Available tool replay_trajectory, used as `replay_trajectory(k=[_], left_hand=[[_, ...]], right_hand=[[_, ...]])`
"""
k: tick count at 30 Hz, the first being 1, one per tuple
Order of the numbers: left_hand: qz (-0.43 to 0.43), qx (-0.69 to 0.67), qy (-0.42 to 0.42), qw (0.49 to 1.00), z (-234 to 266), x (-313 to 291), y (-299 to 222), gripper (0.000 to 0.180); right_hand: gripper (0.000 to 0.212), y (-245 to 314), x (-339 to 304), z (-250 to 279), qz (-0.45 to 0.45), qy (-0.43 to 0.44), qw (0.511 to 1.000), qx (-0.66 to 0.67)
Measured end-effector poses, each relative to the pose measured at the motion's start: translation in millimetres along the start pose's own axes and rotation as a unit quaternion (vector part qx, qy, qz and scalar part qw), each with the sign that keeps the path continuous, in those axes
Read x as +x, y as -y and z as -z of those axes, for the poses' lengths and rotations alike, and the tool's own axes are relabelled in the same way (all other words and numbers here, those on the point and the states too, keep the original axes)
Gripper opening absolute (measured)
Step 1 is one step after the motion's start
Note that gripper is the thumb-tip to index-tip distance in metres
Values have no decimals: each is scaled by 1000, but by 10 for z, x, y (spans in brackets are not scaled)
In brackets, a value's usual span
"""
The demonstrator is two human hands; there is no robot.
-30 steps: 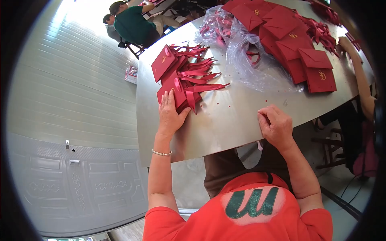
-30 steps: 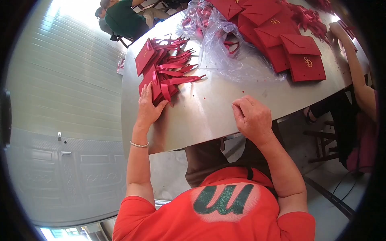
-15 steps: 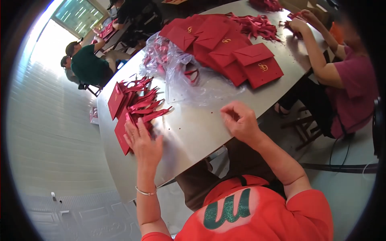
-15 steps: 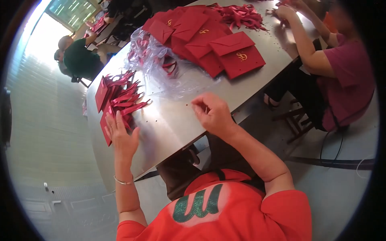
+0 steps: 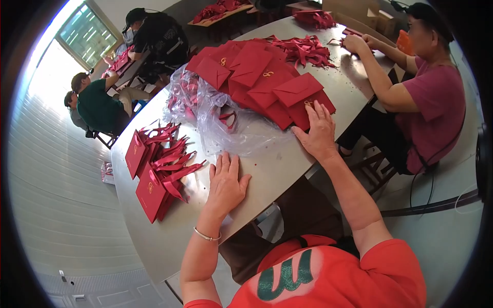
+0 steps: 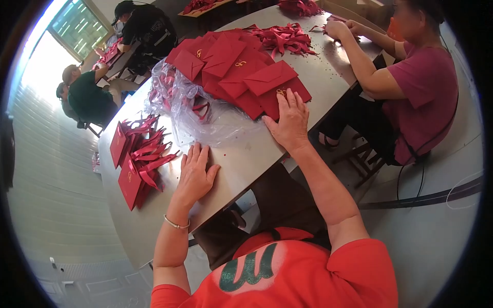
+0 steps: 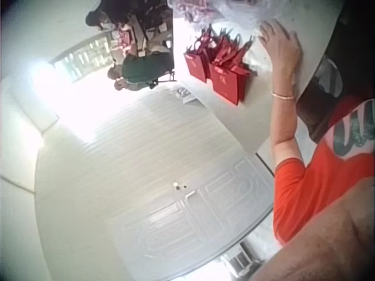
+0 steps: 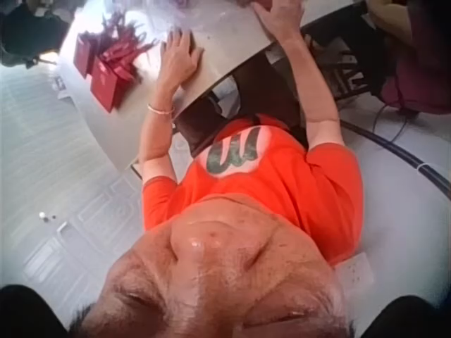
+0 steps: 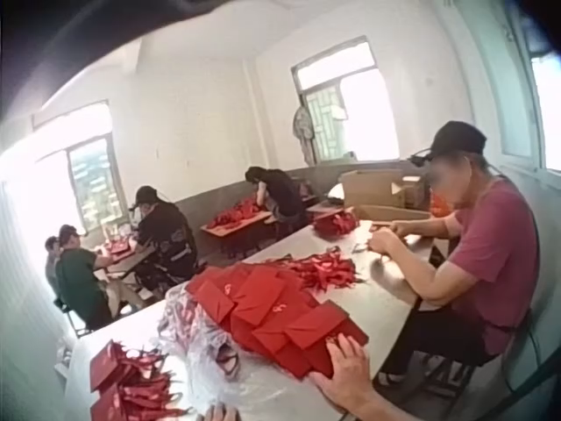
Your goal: The person assembles gift bags by folding the bags and threading ribbon handles through their slots by hand.
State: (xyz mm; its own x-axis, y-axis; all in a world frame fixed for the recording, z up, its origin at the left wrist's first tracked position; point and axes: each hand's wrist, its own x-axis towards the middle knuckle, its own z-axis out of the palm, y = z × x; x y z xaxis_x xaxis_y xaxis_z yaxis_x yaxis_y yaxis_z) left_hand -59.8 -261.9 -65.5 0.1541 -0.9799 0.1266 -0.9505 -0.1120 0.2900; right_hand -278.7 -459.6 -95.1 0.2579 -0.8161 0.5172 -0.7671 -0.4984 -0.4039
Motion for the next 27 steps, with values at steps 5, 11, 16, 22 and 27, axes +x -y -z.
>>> replay_trajectory(k=[5,11,16,22,27], left_hand=[[-10,17,-27,999,-75,-12,10,65],[-9,14,-43,999,-103,-10,45,66],[-5,-4,-54,999,-92,-41,61,66],[2,-74,-120,990,-18,-2,117,56],[153,-644,-139,736,227,53,301,41]], right_hand=[[66,-1,-34,-28,17,-28,999,5],[33,-170,-18,-71,59,-154,976,144],[22,-123,-53,-27,-19,-209,914,347],[24,300,-227,389,153,-235,912,300],[27,838,-436,597,364,-50,855,365]])
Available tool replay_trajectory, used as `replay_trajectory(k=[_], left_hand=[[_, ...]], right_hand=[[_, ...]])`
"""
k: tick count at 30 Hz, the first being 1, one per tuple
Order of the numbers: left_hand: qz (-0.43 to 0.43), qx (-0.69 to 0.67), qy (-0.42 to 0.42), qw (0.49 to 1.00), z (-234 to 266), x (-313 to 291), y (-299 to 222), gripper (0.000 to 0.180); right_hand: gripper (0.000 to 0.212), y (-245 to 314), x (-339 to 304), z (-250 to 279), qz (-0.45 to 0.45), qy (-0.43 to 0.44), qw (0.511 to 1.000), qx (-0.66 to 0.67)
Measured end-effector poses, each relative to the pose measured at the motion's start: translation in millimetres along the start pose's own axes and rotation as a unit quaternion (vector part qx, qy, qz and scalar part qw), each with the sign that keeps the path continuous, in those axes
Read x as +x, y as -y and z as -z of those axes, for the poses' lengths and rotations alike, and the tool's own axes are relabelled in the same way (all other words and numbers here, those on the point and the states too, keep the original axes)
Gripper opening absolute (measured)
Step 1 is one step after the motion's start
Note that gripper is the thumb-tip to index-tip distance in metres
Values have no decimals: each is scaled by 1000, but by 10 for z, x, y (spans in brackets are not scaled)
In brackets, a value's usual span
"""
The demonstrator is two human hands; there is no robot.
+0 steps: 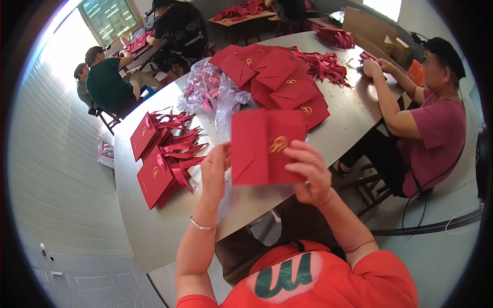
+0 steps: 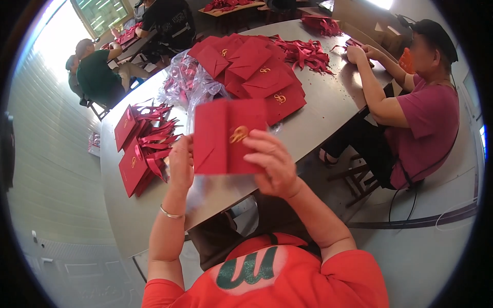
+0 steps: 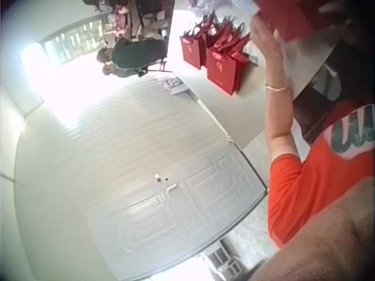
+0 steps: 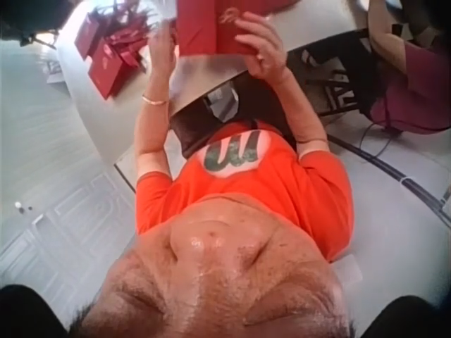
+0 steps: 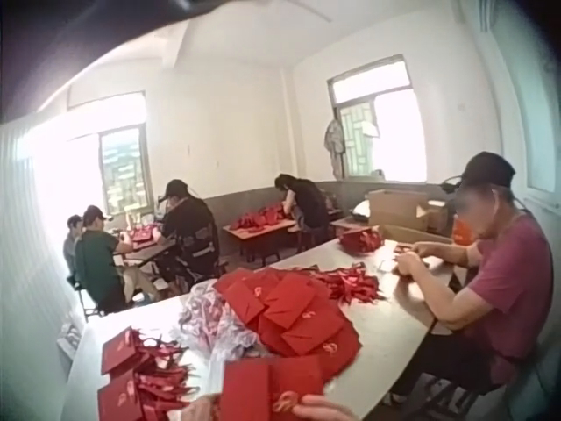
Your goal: The person assembles gift bags by folding the bags and threading ribbon handles through their slots by hand.
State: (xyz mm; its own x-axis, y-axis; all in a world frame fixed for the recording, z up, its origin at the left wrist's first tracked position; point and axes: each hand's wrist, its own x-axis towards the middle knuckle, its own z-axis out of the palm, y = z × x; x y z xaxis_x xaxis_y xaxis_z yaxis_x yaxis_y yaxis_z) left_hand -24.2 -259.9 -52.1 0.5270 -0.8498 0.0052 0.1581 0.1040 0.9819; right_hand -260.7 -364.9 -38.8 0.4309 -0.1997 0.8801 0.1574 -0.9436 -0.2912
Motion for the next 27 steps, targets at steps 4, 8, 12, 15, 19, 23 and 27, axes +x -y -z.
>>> replay_trajectory(k=[4,8,12,15,19,23,27], left_hand=[[82,-241,132,958,159,114,-65,34],[41,-171,53,983,206,149,44,30],[44,-174,143,973,349,126,36,34],[48,-235,247,939,486,151,102,42],[68,-266,131,953,212,19,-127,49],[63,-278,239,928,505,158,-53,40],[79,-124,161,976,317,80,-135,41]], right_hand=[[33,-49,-69,-259,19,50,996,65],[47,-23,-44,-348,-76,-5,997,1],[29,-240,-115,-496,-366,-182,859,309],[23,-409,-223,-485,-507,-136,713,465],[23,-483,-322,-490,-455,-136,702,531],[24,-391,-279,-467,-439,-72,713,541],[25,-357,-259,-467,-456,-35,751,477]])
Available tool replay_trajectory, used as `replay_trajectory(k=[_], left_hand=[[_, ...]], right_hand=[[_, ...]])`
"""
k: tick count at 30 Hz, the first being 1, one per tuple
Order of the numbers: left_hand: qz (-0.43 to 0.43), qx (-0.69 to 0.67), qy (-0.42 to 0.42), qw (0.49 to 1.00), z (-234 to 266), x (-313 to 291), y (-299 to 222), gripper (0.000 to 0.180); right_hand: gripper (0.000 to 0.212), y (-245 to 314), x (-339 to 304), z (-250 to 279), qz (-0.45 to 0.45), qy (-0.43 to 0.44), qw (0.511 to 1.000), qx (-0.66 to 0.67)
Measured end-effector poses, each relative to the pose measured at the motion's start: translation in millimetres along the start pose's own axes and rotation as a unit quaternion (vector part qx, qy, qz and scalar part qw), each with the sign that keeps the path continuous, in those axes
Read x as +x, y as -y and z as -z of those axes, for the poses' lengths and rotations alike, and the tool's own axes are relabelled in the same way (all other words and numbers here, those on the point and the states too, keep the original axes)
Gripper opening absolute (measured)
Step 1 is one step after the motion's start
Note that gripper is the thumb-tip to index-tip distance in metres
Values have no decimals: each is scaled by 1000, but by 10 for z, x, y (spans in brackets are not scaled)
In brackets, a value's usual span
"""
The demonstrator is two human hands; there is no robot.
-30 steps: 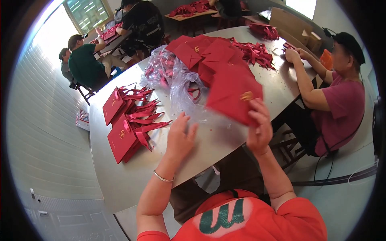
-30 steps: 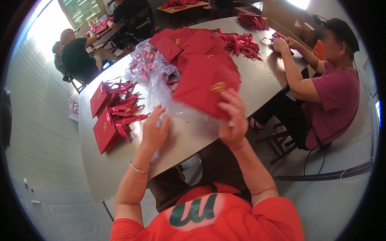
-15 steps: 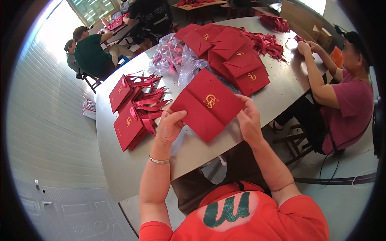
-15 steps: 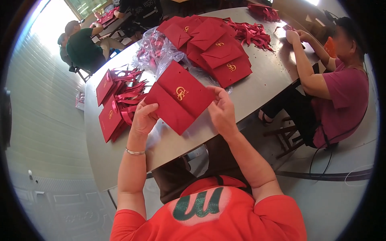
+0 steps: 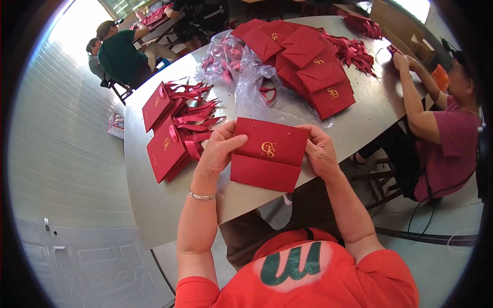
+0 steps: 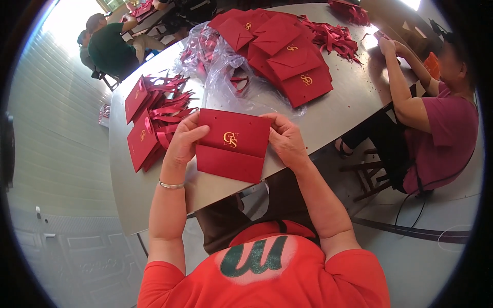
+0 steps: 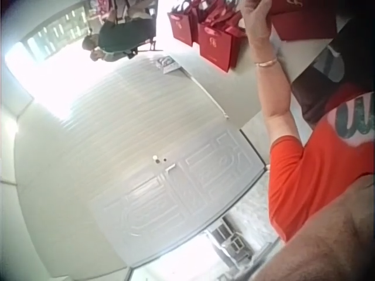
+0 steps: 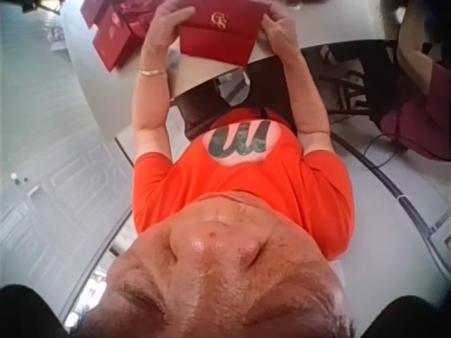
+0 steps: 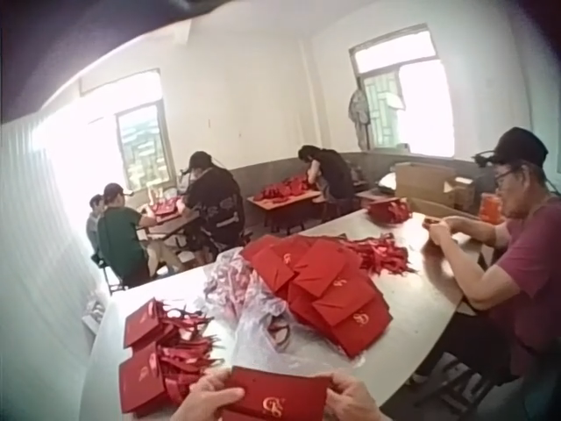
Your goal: The person assembles gift bags by folding the bags and threading ribbon handles through their slots by hand.
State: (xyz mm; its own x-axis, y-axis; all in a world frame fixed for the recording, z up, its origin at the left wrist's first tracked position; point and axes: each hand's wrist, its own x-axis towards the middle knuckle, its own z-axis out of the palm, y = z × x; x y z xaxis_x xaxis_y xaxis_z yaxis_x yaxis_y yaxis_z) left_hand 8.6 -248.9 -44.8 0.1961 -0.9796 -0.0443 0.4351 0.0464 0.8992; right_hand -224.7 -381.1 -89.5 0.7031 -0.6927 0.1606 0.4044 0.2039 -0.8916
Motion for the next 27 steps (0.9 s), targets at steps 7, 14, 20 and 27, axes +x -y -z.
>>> replay_trajectory(k=[7,14,20,27], left_hand=[[-63,140,-1,988,-105,14,59,58],[-101,272,-37,956,-63,70,182,54],[-227,442,-92,863,-54,91,255,43],[-313,510,-105,794,-163,72,131,39]], right_hand=[[26,9,-4,-72,14,-33,999,-22],[25,41,-12,-85,11,-22,998,-52],[24,39,-9,-114,12,-21,998,-59],[24,-38,3,-82,30,-75,995,-60]])
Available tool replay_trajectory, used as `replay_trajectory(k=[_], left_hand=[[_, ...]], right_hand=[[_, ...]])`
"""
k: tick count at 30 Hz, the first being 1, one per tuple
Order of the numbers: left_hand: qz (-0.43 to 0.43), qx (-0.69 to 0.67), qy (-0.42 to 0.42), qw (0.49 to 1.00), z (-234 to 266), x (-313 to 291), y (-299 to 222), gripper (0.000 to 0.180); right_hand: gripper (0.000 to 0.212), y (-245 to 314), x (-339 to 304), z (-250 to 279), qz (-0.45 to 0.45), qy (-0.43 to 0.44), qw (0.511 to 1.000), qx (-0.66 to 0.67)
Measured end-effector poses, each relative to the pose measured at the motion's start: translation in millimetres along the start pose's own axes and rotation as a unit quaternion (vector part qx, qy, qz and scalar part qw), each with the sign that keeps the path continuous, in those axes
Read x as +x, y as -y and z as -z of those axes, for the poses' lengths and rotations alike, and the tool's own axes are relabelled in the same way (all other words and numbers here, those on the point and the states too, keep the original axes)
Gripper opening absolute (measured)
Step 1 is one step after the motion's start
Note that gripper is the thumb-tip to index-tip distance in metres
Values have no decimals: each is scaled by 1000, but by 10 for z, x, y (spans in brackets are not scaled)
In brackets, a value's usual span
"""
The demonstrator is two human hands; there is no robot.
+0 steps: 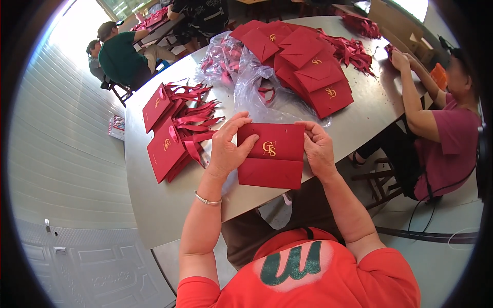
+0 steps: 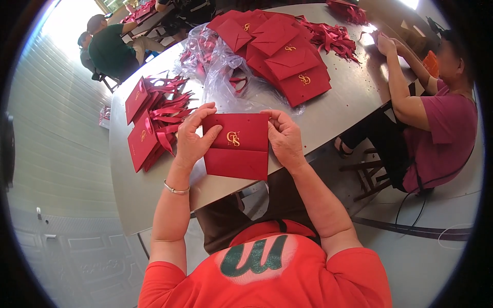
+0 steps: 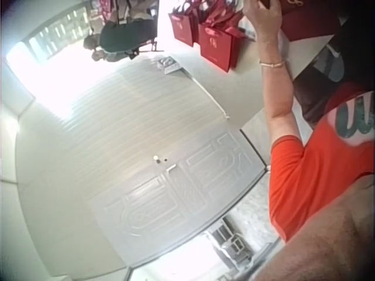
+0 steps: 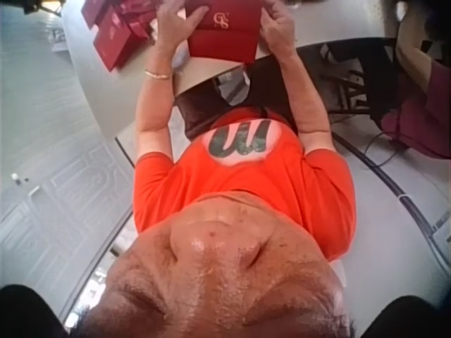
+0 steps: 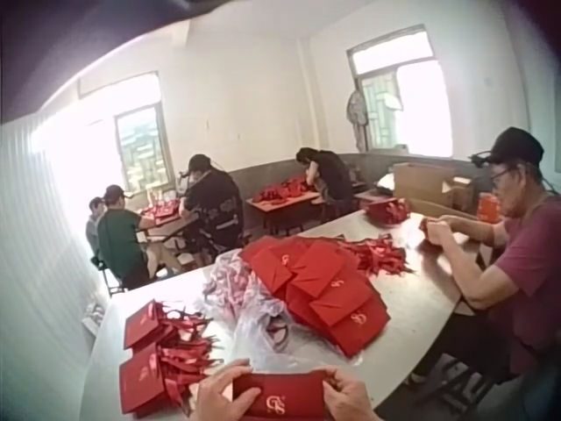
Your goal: The person assembles gift bags by folding the bags and threading ribbon handles through their slots by hand.
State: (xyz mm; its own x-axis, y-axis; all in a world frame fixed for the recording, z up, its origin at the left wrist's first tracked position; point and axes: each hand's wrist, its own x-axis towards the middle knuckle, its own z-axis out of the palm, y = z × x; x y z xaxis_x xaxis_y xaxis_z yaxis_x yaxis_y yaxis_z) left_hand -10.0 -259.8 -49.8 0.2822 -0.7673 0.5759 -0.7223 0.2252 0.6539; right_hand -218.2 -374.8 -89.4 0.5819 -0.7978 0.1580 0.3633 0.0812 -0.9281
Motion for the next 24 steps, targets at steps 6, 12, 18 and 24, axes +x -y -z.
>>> replay_trajectory(k=[6,12,18,24], left_hand=[[9,-16,-2,1000,-5,0,-27,37],[-13,-1,-5,1000,1,6,-27,38],[-10,15,15,1000,-4,-20,-51,36],[-14,57,33,998,-31,-44,51,37]], right_hand=[[22,28,2,-35,12,-11,1000,11],[22,35,4,-30,10,-11,1000,6],[24,-2,10,-10,9,39,998,-45],[25,20,-1,-33,12,49,997,-64]])
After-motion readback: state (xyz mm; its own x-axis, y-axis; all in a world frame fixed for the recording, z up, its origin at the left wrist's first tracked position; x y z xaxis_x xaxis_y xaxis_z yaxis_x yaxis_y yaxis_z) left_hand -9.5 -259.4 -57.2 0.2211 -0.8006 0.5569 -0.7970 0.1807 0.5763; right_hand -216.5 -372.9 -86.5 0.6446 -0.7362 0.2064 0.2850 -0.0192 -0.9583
